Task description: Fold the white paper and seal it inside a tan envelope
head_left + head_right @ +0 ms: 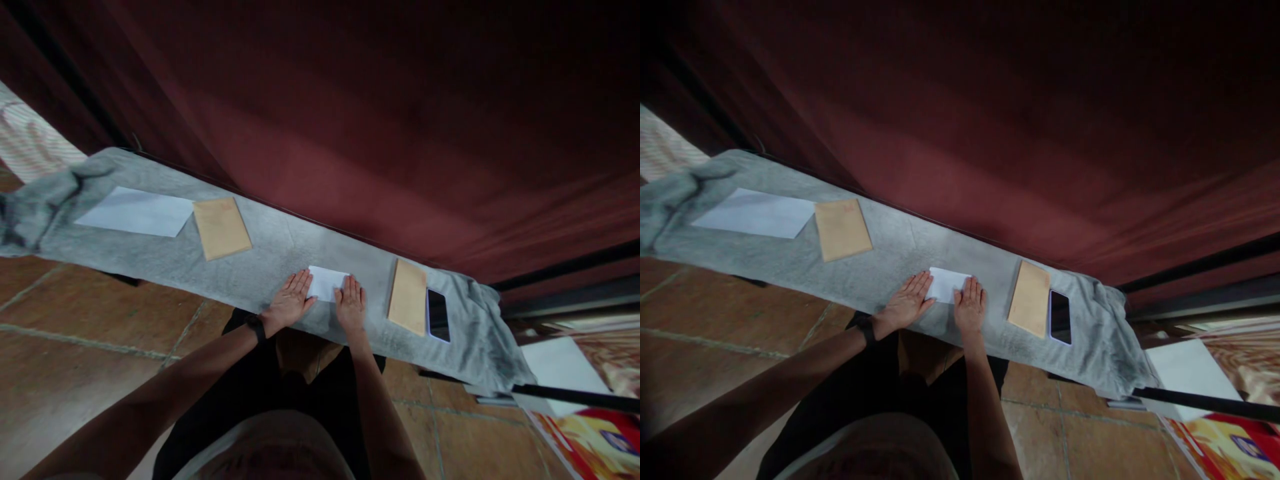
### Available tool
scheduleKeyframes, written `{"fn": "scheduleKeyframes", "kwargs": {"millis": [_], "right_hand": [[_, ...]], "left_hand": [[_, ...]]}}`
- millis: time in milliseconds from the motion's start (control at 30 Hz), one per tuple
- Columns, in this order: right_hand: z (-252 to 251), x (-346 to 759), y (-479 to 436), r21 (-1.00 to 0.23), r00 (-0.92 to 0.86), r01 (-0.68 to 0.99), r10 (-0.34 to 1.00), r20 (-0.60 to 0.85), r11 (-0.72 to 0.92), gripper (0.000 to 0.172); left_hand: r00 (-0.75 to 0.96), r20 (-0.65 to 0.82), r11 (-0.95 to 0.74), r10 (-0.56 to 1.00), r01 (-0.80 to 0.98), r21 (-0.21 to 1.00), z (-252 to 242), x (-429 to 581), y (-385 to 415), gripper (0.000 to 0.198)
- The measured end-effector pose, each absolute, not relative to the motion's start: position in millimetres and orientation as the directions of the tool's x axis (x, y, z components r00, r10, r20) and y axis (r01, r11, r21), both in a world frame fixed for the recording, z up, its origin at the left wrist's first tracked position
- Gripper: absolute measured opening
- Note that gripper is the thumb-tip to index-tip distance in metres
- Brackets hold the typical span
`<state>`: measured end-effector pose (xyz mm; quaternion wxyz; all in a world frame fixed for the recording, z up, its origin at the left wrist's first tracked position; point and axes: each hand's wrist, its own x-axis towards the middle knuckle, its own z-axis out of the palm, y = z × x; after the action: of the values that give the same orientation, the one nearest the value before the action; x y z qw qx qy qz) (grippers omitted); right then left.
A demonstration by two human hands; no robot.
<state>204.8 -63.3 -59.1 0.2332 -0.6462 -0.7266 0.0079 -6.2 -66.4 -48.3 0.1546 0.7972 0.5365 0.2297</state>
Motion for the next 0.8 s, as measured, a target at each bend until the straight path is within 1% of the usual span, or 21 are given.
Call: {"fn": "scheduleKeyframes", "kwargs": {"millis": [133,267,400,500,600,800], "right_hand": [[-58.8,204.7,-63.4,-0.252,-0.072,0.955,0.945,0.32,0.158,0.058],[-59.1,203.6,-64.0,-0.185,-0.07,0.974,0.951,0.301,0.13,0.059],[-61.7,203.4,-64.0,-0.174,-0.068,0.977,0.95,0.304,0.125,0.061],[-64.2,204.3,-63.4,-0.17,-0.07,0.977,0.947,0.312,0.128,0.062],[-65.7,205.1,-62.8,-0.163,-0.075,0.978,0.945,0.318,0.133,0.062],[-65.4,204.8,-62.5,-0.163,-0.077,0.978,0.949,0.305,0.132,0.061]], "left_hand": [[0.353,0.172,-0.392,0.92,0.846,0.362,-44.0,-4.7,-66.8,0.066],[0.377,0.161,-0.409,0.912,0.865,0.29,-39.0,-5.0,-67.3,0.064],[0.471,0.152,-0.494,0.869,0.84,0.225,-36.8,-0.2,-66.4,0.056],[0.501,0.119,-0.514,0.857,0.828,0.223,-36.3,8.3,-61.0,0.056],[0.48,0.097,-0.489,0.872,0.84,0.235,-35.9,15.5,-49.6,0.058],[0.431,0.121,-0.448,0.894,0.858,0.253,-38.3,14.8,-28.1,0.06]]}}
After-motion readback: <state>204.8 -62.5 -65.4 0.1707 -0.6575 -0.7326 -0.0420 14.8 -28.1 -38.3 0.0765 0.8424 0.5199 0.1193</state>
